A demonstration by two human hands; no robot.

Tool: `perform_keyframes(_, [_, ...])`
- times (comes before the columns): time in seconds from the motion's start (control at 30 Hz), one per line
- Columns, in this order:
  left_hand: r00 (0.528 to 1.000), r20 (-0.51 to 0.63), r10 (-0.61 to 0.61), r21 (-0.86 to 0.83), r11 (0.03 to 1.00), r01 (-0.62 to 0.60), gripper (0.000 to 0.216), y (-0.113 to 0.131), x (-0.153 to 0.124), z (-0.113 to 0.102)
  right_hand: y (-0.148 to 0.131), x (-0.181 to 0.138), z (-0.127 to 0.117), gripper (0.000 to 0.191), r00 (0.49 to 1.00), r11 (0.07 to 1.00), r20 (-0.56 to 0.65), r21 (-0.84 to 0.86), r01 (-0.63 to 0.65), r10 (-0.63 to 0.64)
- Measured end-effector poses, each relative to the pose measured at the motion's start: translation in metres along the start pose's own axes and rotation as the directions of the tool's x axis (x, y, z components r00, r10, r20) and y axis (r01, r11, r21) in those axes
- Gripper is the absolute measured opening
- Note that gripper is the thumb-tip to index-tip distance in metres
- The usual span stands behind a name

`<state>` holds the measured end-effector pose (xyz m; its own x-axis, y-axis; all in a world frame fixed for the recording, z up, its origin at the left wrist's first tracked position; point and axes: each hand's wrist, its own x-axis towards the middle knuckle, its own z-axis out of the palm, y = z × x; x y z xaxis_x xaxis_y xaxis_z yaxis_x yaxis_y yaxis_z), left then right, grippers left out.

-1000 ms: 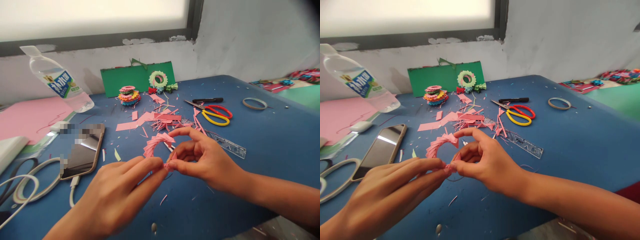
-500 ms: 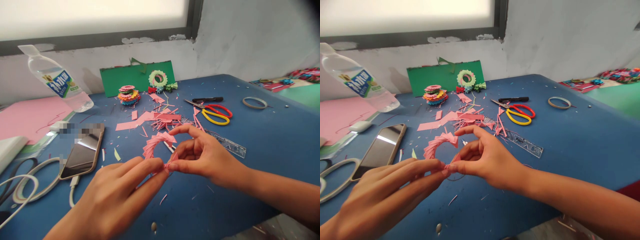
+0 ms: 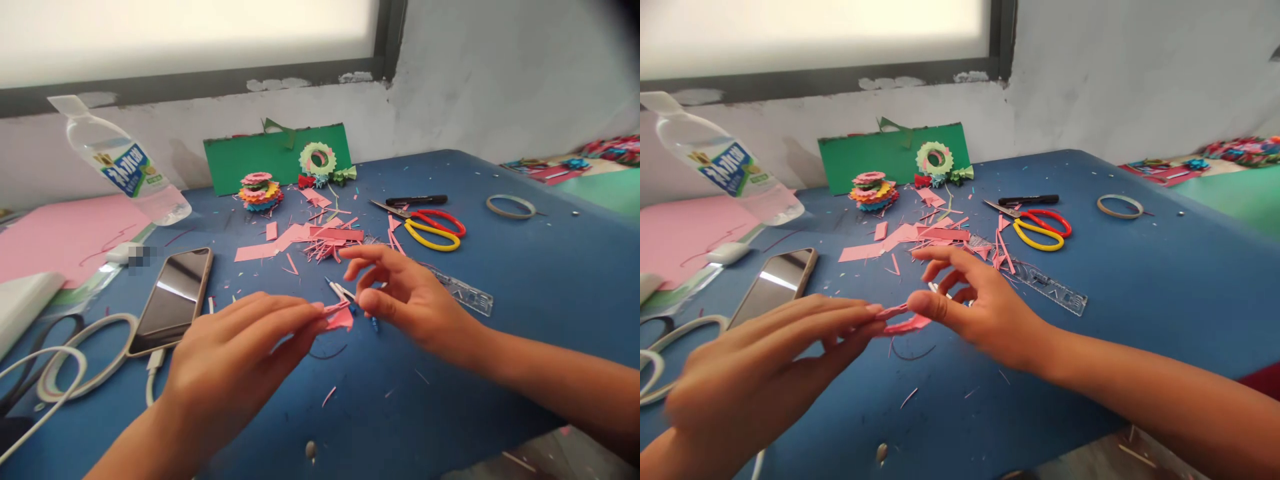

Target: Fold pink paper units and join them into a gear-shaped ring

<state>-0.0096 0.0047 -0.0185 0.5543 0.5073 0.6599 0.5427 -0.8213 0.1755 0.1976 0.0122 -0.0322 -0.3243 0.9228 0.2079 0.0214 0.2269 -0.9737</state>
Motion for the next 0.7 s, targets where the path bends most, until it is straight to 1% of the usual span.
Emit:
perform_keyframes(0.03, [0.996,-0.020,-0.082,-0.050,0.995,0.081,0.007,0.0019,0.0013,0.0009,-0.0010,-0.0003,-0.0010,0.035,0.996,0.992,-0.030,-0.102,0.077,-0.080])
perform_keyframes(0.07, [0.987,-0.026,-0.160,-0.105,0.982,0.157,0.006,0.0035,0.0021,0.0018,-0.0022,-0.0006,-0.0017,0.030,0.990,0.975,-0.030,-0.182,0.131,-0.138])
perform_keyframes(0.1, [0.973,-0.020,-0.230,-0.159,0.962,0.224,0.006,0.0049,0.0025,0.0028,-0.0034,-0.0007,-0.0020,0.022,0.986,0.960,-0.006,-0.230,0.160,-0.166])
perform_keyframes(0.17, [0.943,0.005,-0.333,-0.254,0.912,0.323,0.009,0.0067,0.0027,0.0047,-0.0059,-0.0008,-0.0014,0.007,0.987,0.953,0.058,-0.259,0.158,-0.148])
perform_keyframes(0.23, [0.913,0.029,-0.408,-0.326,0.859,0.394,0.011,0.0075,0.0027,0.0061,-0.0074,-0.0006,0.0000,0.009,0.992,0.959,0.085,-0.261,0.115,-0.096])
perform_keyframes(0.33, [0.874,0.089,-0.477,-0.413,0.781,0.468,0.013,0.0080,0.0036,0.0073,-0.0073,-0.0004,0.0017,0.011,0.996,0.970,0.085,-0.237,0.061,-0.042])
perform_keyframes(0.47, [0.835,0.140,-0.532,-0.454,0.715,0.531,0.012,0.0092,0.0063,0.0082,-0.0049,-0.0004,0.0009,0.014,0.993,0.977,0.114,-0.212,0.025,0.000])
perform_keyframes(0.6, [0.809,0.166,-0.564,-0.471,0.676,0.567,0.009,0.0107,0.0081,0.0089,-0.0034,-0.0004,-0.0012,0.015,0.986,0.972,0.163,-0.226,0.062,-0.025])
perform_keyframes(0.63, [0.796,0.180,-0.578,-0.468,0.661,0.586,0.008,0.0108,0.0079,0.0091,-0.0029,-0.0005,-0.0013,0.016,0.985,0.968,0.171,-0.238,0.079,-0.038])
perform_keyframes(0.7, [0.757,0.244,-0.607,-0.455,0.617,0.642,0.005,0.0102,0.0071,0.0096,-0.0013,-0.0007,-0.0007,0.016,0.981,0.954,0.185,-0.275,0.115,-0.065])
